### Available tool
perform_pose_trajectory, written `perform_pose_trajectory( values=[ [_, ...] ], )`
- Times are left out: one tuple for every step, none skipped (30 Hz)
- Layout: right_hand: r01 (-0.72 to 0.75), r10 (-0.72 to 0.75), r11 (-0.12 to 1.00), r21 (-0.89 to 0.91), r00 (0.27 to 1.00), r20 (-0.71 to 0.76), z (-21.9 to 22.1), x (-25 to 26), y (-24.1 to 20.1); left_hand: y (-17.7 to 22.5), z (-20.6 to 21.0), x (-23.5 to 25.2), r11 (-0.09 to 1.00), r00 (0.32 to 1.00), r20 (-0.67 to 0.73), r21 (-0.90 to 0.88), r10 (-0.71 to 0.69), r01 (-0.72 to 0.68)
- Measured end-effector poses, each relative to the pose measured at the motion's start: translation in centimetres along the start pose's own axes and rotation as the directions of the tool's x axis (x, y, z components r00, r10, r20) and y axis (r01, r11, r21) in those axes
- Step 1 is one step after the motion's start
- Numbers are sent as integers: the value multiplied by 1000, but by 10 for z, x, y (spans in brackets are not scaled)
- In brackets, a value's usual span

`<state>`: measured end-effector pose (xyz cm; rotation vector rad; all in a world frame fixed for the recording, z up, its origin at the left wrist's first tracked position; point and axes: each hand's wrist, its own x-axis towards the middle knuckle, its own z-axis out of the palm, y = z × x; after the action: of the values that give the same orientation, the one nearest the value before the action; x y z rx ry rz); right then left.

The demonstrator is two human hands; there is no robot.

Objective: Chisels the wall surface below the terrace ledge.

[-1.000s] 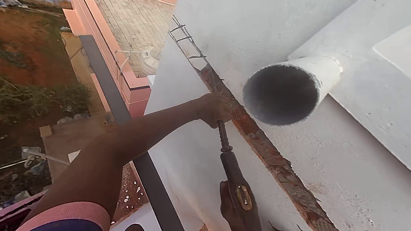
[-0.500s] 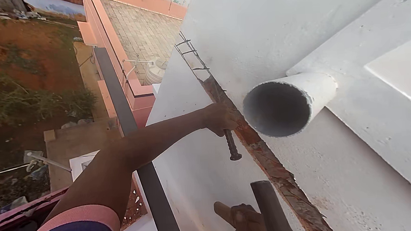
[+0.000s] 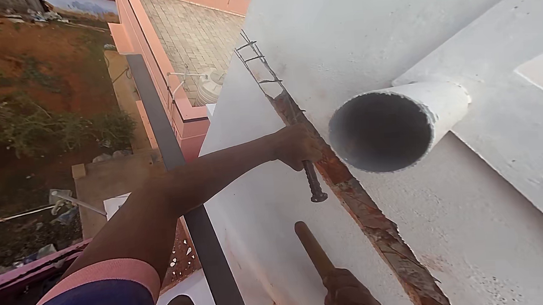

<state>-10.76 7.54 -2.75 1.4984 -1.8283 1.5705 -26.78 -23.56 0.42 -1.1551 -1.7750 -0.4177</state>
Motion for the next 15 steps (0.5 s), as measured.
perform_pose_trajectory(
  values=[
    [25,-25,999,-20,1000,-1,2,2,4,0,-3,-1,1000,1000,12,2,5,-5],
    [-7,4,995,-100,1000,-29,7,-4,15,0,-3,-3,1000,1000,27,-1,2,-2],
    [-92,76,975,-201,993,-86,15,-14,33,0,0,-5,1000,999,33,-9,-3,3],
    [-199,162,932,-303,976,-144,21,-22,53,-2,3,-5,1000,999,37,-2,-4,4],
    [-289,234,897,-334,952,-197,26,-27,63,-2,7,-5,1000,999,43,7,-9,9],
    [-359,297,874,-326,928,-226,28,-30,58,0,10,-5,1000,998,59,11,-14,13],
    [-393,335,875,-283,913,-231,27,-28,46,-1,9,-6,1000,998,69,19,-6,5],
    [-382,338,901,-206,915,-220,25,-24,29,-5,7,-6,1000,998,64,26,6,-7],
    [-318,290,940,-123,936,-198,21,-20,10,-3,9,-5,1000,999,51,16,11,-11],
    [-200,186,977,-73,969,-164,17,-10,-3,-1,9,-3,1000,999,35,4,15,-16],
    [-85,82,996,-25,991,-109,9,-1,-10,-1,7,-2,1000,1000,21,0,11,-11],
    [-9,9,1000,-3,998,-66,2,5,-13,0,5,-1,1000,1000,15,1,1,-1],
    [21,-22,1000,-20,999,-42,-1,6,-9,-1,4,-1,1000,1000,18,7,-8,8],
    [-8,5,998,-69,999,-43,1,1,3,-2,4,-1,1000,999,30,12,-15,14],
    [-96,85,984,-150,993,-79,7,-7,22,-3,3,-2,1000,998,55,10,-24,23]
  ],
)
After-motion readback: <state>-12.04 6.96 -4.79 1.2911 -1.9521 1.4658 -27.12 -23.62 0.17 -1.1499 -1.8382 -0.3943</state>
